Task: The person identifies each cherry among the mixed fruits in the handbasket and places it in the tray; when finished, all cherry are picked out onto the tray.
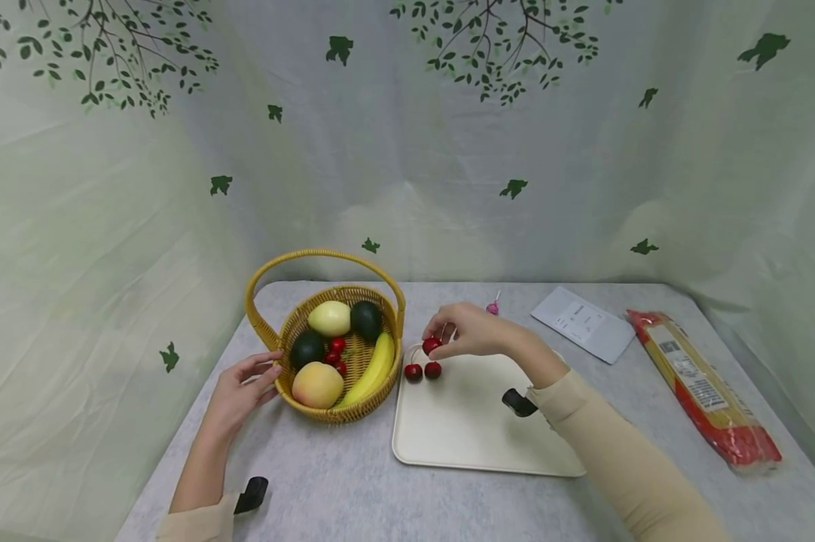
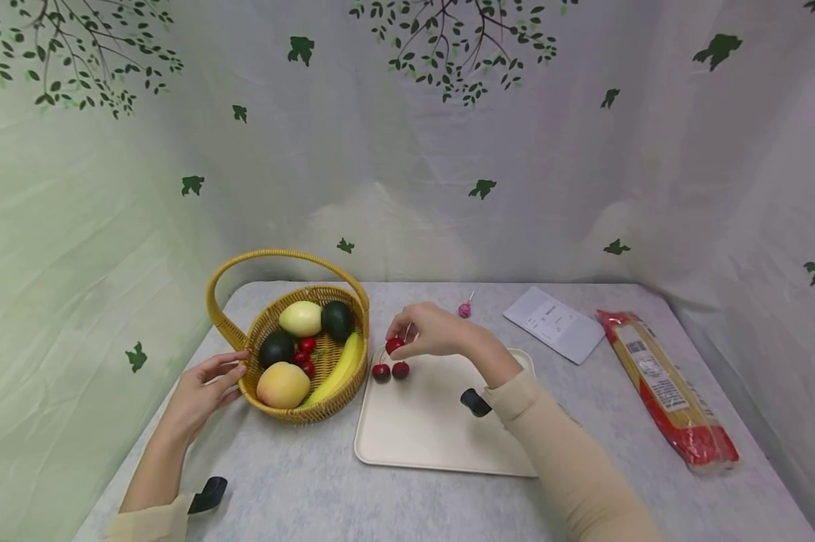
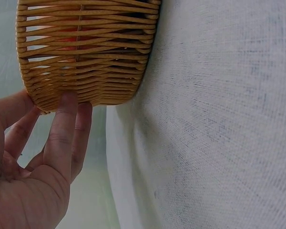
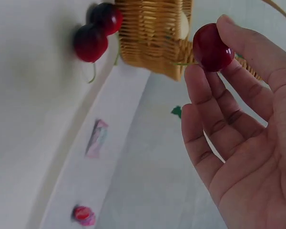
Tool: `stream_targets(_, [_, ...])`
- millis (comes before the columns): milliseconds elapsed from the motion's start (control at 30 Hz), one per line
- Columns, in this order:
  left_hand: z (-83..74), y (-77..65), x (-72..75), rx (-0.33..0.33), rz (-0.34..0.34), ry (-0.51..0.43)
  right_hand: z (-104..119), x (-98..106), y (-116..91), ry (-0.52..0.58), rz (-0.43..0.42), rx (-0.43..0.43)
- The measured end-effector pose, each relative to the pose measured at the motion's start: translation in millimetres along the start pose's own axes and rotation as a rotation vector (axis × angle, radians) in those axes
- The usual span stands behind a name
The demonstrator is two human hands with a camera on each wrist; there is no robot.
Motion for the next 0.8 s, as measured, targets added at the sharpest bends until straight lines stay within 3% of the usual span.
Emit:
stream_targets(367, [-2.3,4.1,-2.0,-0.006,0.008,-0.005,-33.6,-11.8,-21.9,0.021,-0.035,-0.088])
stream_targets(800, [-0.2,0.6,1.2,0.012,0.002,0.018,-55.6,-43.2,-18.5,0.043,-0.043,-0.165])
Point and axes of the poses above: each hand's wrist, its own y-axis towards the middle knuckle, its own x-axis out of the back of the hand, z = x × y, the point moved 1 cm from there along y, towards the middle knuckle, and after that the axes turned 8 degrees about -y, right-handed, at the moved point
